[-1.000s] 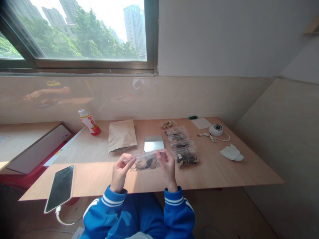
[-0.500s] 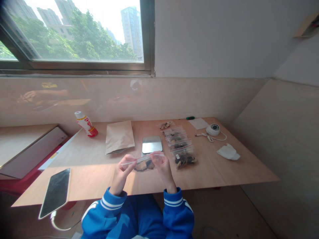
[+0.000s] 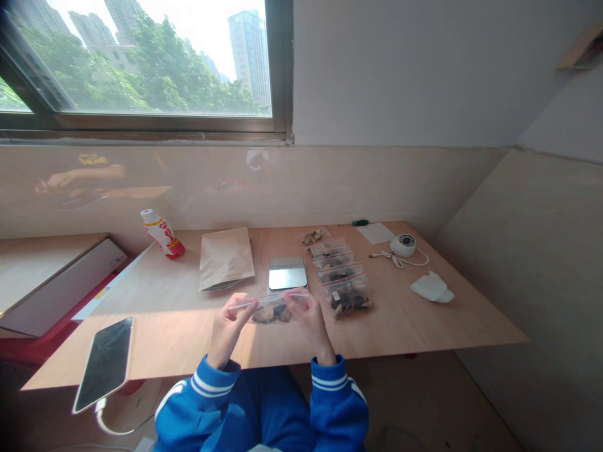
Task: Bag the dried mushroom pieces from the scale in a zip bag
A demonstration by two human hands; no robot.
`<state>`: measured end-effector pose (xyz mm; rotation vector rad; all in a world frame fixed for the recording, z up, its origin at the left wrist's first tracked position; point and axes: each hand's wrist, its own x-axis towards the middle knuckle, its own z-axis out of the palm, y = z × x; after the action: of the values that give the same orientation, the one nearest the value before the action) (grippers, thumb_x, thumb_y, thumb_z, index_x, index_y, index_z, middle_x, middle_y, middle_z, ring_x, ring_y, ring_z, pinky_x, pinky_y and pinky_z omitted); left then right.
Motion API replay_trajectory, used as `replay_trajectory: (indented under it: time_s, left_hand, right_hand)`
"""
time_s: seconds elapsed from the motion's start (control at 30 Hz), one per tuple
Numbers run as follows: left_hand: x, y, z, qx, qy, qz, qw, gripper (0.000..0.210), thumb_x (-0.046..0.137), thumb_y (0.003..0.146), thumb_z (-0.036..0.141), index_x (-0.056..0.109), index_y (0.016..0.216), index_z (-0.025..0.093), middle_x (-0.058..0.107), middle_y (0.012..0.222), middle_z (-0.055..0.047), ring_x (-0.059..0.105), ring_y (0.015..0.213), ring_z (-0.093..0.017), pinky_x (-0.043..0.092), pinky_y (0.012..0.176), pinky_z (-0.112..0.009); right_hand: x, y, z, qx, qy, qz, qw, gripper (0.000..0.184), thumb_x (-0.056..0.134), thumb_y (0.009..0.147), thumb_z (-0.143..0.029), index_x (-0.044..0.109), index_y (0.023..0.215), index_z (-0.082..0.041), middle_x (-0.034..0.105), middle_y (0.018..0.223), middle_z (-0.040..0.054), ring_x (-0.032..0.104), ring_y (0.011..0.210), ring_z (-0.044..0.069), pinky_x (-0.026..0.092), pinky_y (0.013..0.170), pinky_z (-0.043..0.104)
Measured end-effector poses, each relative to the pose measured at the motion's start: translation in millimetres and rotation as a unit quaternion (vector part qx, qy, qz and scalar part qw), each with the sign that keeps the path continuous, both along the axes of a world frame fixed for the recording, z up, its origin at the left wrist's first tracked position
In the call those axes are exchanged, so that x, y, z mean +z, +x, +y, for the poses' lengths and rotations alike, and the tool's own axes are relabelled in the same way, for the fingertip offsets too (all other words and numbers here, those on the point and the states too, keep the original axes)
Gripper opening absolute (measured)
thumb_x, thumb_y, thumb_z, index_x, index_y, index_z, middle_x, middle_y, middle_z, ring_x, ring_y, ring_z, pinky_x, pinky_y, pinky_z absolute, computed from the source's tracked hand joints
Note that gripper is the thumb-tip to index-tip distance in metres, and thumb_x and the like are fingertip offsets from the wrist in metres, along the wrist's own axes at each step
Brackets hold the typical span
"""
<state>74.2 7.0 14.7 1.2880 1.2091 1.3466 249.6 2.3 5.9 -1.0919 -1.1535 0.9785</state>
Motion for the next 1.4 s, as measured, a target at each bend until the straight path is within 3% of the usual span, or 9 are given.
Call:
replay_trajectory:
  time_s: [0.33,0.5,0.63,1.03,1.2,1.4]
  left_hand:
    - [7.2,-1.1,-2.5,-0.021,0.007,0.017,1.000,0.021,0.071,0.071,0.038,0.070,0.072,0.017,0.066,0.075,-0.004,0.062,0.075,-0.018,0.048,0.068,-0.026]
    - [5.8,-0.6,-2.6,0.003,0.002,-0.013,1.000,0.022,0.073,0.069,0.039,0.068,0.068,0.017,0.061,0.066,-0.001,0.059,0.062,-0.015,0.048,0.054,-0.023]
    - [3.4,-1.5,-2.7,0.009,-0.012,-0.039,0.999,0.026,0.073,0.068,0.041,0.067,0.068,0.016,0.060,0.064,0.000,0.059,0.056,-0.013,0.047,0.050,-0.022]
    - [4.4,-2.9,-4.2,0.009,0.018,0.004,1.000,0.025,0.071,0.070,0.038,0.068,0.066,0.014,0.060,0.067,-0.001,0.059,0.063,-0.013,0.047,0.056,-0.021]
    - [3.3,1.6,-6.0,0.021,0.004,-0.007,1.000,0.024,0.072,0.070,0.038,0.068,0.071,0.014,0.061,0.065,0.000,0.059,0.062,-0.013,0.048,0.057,-0.022]
    - [-0.1,4.9,-4.0,0.002,-0.016,-0.051,0.999,0.027,0.071,0.070,0.040,0.071,0.076,0.014,0.065,0.075,-0.004,0.061,0.064,-0.015,0.050,0.057,-0.024]
  right_hand:
    - [-2.7,4.3,-3.0,-0.028,-0.003,-0.028,0.999,0.018,0.068,0.076,-0.038,0.071,0.077,-0.020,0.071,0.075,0.0024,0.066,0.073,0.019,0.055,0.069,0.030]
    - [-4.5,9.1,-3.7,0.020,-0.007,-0.002,1.000,0.022,0.069,0.075,-0.039,0.071,0.089,-0.022,0.074,0.086,0.0048,0.068,0.080,0.021,0.054,0.069,0.031]
    - [-2.1,7.5,-4.1,0.024,-0.003,0.010,1.000,0.019,0.070,0.075,-0.039,0.070,0.082,-0.021,0.075,0.080,0.0044,0.069,0.078,0.021,0.054,0.071,0.031]
    - [-0.8,0.5,-4.5,-0.033,-0.002,-0.025,0.999,0.020,0.067,0.077,-0.039,0.066,0.072,-0.019,0.069,0.070,0.0027,0.060,0.060,0.015,0.045,0.051,0.023]
    - [-1.5,0.4,-3.8,-0.042,0.020,-0.029,0.998,0.019,0.066,0.078,-0.037,0.065,0.071,-0.019,0.068,0.071,0.0027,0.063,0.071,0.017,0.049,0.064,0.027]
    - [-0.7,-1.9,-4.5,0.020,0.008,0.029,0.999,0.018,0.064,0.080,-0.038,0.064,0.086,-0.021,0.069,0.083,0.0013,0.065,0.077,0.016,0.051,0.071,0.026]
